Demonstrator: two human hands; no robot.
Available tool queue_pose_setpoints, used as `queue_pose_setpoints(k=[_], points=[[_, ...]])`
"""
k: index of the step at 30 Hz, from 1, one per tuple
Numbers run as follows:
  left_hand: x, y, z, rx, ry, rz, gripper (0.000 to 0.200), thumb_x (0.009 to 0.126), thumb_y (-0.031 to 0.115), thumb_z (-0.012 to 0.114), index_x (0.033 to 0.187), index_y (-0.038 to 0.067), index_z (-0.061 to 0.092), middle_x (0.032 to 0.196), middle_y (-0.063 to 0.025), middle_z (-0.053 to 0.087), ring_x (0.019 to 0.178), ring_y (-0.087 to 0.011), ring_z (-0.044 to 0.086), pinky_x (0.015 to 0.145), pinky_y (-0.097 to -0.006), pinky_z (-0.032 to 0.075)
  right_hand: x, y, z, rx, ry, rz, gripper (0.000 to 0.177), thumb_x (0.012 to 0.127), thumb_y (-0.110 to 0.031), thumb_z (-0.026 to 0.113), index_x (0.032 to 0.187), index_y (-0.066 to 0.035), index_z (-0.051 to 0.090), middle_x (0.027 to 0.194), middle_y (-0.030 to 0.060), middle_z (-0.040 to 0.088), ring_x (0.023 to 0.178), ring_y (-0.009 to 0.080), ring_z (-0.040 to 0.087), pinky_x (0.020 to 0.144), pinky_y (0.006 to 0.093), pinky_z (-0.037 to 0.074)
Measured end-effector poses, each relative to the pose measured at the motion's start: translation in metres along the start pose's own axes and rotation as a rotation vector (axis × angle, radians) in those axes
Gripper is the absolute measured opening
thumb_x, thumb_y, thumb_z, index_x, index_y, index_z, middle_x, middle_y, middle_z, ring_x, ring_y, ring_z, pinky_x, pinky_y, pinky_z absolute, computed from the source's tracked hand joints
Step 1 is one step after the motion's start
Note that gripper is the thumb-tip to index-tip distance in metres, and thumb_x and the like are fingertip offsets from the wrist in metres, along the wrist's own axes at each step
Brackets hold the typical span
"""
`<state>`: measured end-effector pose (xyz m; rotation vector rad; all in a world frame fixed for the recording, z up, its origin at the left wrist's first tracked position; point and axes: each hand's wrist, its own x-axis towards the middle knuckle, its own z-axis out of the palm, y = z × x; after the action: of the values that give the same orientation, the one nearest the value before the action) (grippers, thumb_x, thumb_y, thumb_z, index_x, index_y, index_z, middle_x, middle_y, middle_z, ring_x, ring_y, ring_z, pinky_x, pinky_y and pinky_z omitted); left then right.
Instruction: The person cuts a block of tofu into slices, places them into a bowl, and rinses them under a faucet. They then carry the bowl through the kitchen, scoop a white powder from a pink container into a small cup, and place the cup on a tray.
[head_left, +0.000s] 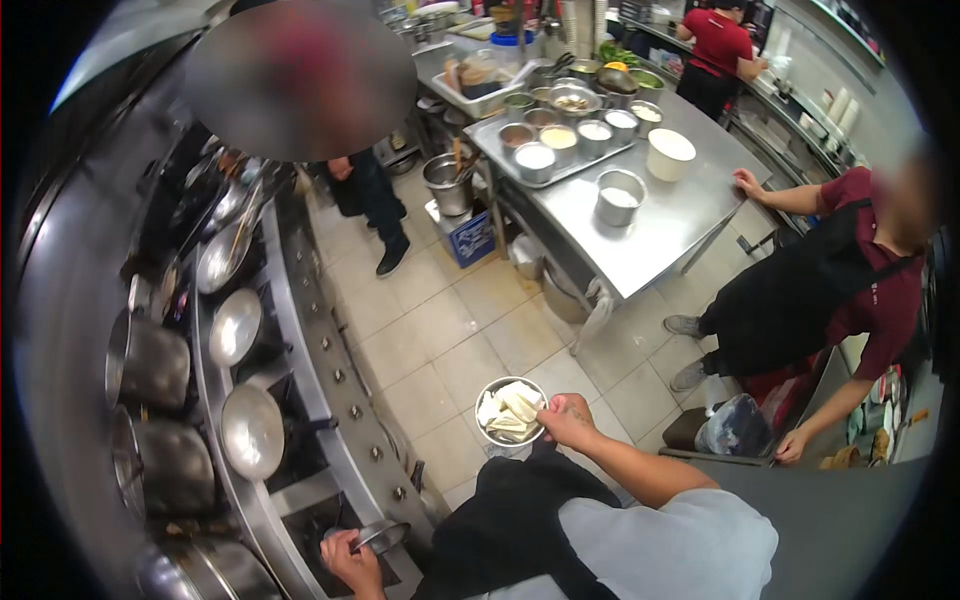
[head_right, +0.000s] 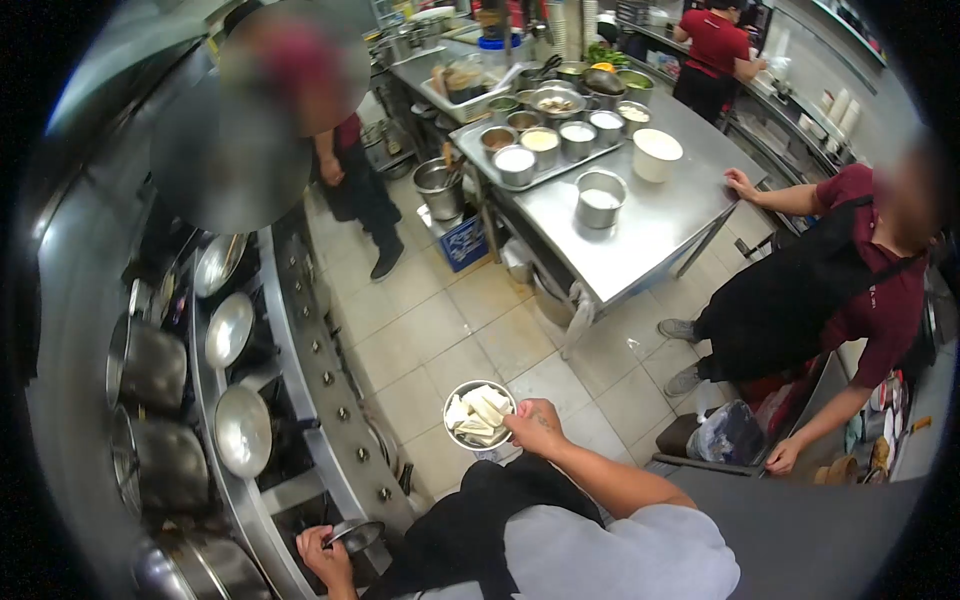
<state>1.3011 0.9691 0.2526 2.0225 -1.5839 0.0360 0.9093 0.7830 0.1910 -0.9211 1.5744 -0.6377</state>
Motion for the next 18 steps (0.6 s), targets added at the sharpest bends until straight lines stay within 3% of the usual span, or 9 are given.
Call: queue_pose_setpoints(k=[5, 7, 12, 18], points=[[0.101, 0.046, 0.085, 0.009, -0.134, 0.058, 0.017, 0.059, -0.001, 0.059, 0.076, 0.001, 0.060, 0.075, -0.0122, 0.055, 0.078, -0.0322, 0.053, 0.073, -0.0396, 0.042, 0.035, -0.023, -0.099, 0.216, 0.277, -0.017, 0.025, 0.076, -0.010, 0.064, 0.058, -0.004, 0.047, 0.056, 0.0088, 0.056, 0.044, 0.0151, 0.056, 0.040, 0.0290, 0.048], [0.132, 0.062, 0.113, 0.002, -0.248, -0.071, 0.018, 0.059, 0.003, 0.059, 0.077, 0.002, 0.059, 0.077, -0.0117, 0.057, 0.079, -0.0315, 0.055, 0.074, -0.0407, 0.042, 0.044, -0.037, -0.140, 0.247, 0.355, -0.029, 0.024, 0.076, -0.010, 0.063, 0.059, -0.003, 0.048, 0.057, 0.0090, 0.056, 0.043, 0.0155, 0.056, 0.040, 0.0288, 0.049], [0.185, 0.067, 0.199, -0.170, -0.260, -0.138, 0.015, 0.060, 0.002, 0.060, 0.075, 0.002, 0.059, 0.075, -0.0131, 0.057, 0.071, -0.0328, 0.056, 0.067, -0.0411, 0.045, 0.076, -0.073, -0.240, 0.367, 0.562, -0.091, 0.018, 0.078, -0.007, 0.061, 0.064, -0.001, 0.050, 0.059, 0.0099, 0.057, 0.041, 0.0159, 0.055, 0.038, 0.0275, 0.050], [0.247, 0.076, 0.297, -0.239, -0.341, -0.151, 0.016, 0.061, 0.003, 0.063, 0.077, 0.001, 0.060, 0.077, -0.0141, 0.059, 0.075, -0.0329, 0.060, 0.070, -0.0406, 0.048, 0.113, -0.149, -0.361, 0.410, 0.727, -0.176, 0.010, 0.079, -0.003, 0.051, 0.072, 0.004, 0.052, 0.061, 0.0121, 0.058, 0.052, 0.0266, 0.066, 0.037, 0.0279, 0.051]])
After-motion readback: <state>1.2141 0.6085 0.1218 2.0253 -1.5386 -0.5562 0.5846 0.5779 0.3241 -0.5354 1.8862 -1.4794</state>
